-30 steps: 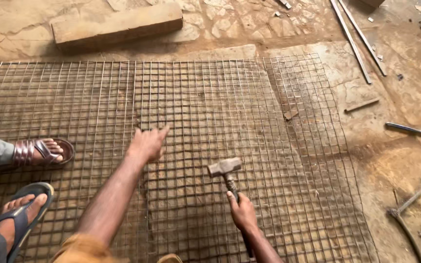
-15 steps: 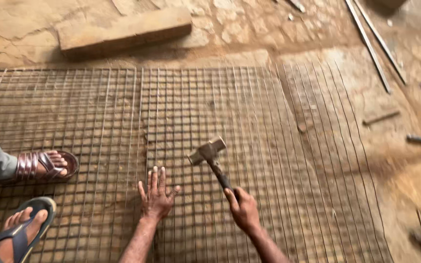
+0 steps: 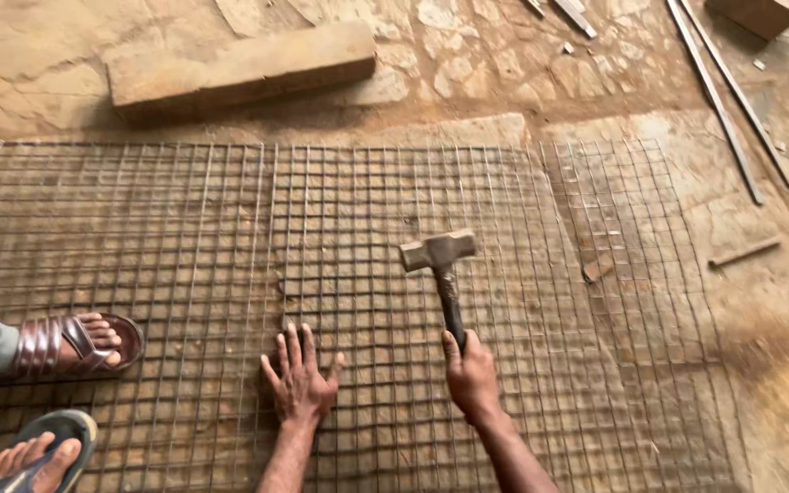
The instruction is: The person uses a hammer to repeatedly strike a wire mesh laid on the ground, flattening and shaping it. The person moves along the mesh, striking different sections while another person stands nearby.
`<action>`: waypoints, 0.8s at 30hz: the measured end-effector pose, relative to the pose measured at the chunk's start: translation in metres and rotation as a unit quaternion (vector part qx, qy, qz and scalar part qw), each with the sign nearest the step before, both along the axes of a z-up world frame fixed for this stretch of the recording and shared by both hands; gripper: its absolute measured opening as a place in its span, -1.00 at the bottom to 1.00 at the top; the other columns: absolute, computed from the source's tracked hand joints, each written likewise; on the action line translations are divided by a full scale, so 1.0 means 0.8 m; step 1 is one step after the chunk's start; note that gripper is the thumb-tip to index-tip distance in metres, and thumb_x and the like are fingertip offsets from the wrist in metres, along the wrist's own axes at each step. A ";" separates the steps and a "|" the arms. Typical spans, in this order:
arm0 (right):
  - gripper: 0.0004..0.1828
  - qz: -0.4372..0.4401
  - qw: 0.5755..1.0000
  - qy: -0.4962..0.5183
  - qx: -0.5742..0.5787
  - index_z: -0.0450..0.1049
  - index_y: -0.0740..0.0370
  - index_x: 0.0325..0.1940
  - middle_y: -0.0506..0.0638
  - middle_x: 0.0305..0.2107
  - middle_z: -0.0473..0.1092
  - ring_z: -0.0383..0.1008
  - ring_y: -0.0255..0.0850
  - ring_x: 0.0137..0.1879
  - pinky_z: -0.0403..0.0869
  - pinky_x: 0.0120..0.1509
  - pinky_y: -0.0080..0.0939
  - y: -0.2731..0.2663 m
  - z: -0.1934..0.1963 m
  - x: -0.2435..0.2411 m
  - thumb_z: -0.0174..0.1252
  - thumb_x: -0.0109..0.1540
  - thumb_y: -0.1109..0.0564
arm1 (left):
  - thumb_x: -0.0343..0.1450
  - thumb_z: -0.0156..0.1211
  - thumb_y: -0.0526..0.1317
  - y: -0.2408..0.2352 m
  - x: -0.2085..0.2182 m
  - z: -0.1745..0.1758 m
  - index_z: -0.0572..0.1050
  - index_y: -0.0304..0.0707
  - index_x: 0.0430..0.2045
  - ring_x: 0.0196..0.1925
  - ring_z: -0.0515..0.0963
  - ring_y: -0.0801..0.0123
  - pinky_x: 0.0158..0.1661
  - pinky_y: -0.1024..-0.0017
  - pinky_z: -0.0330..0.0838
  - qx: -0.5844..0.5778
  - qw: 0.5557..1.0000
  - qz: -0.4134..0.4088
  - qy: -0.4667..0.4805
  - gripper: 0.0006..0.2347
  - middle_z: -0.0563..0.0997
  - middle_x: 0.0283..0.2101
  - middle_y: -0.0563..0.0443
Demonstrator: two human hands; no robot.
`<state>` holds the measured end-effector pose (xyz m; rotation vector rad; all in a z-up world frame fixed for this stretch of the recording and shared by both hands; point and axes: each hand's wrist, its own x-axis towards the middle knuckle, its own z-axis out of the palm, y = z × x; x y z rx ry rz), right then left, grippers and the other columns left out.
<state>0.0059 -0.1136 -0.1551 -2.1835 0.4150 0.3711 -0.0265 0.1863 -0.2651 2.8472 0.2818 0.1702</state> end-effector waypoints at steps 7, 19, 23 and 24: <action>-0.48 -0.071 0.991 0.110 0.019 0.34 0.28 -0.11 -0.04 -0.58 0.36 0.30 -0.27 -0.59 0.41 -0.57 -0.13 0.006 0.003 0.119 -0.21 0.47 -0.25 | 0.41 -0.48 0.46 0.003 0.005 -0.003 -0.23 -0.03 0.50 0.58 -0.11 -0.02 0.37 -0.42 -0.43 -0.008 1.000 -0.025 -0.010 -0.18 -0.16 0.58 -0.12; -0.48 0.018 0.994 0.111 0.016 0.44 0.28 -0.21 -0.04 -0.63 0.30 0.18 -0.32 -0.61 0.23 -0.59 -0.16 0.052 0.042 0.172 -0.07 0.46 -0.24 | 0.41 -0.53 0.48 0.005 -0.002 -0.001 -0.33 0.06 0.51 0.58 -0.16 -0.01 0.37 -0.37 -0.45 0.016 0.999 -0.013 0.039 -0.18 -0.22 0.58 -0.09; -0.55 0.028 0.995 -0.044 0.088 0.37 0.27 -0.19 -0.01 -0.65 0.32 0.20 -0.29 -0.67 0.22 -0.67 -0.11 0.081 0.052 0.116 -0.12 0.40 -0.18 | 0.43 -0.48 0.44 0.005 0.002 0.005 -0.28 -0.06 0.50 0.58 -0.13 -0.02 0.36 -0.41 -0.41 0.003 0.999 -0.017 -0.031 -0.18 -0.19 0.58 -0.14; -0.58 0.026 0.993 -0.054 0.105 0.36 0.23 -0.17 -0.03 -0.66 0.33 0.19 -0.28 -0.70 0.21 -0.71 -0.08 0.087 0.051 0.095 -0.15 0.37 -0.17 | 0.43 -0.44 0.42 0.001 -0.002 0.007 -0.25 -0.11 0.50 0.58 -0.12 -0.02 0.37 -0.40 -0.39 -0.013 0.999 -0.013 -0.037 -0.18 -0.17 0.57 -0.17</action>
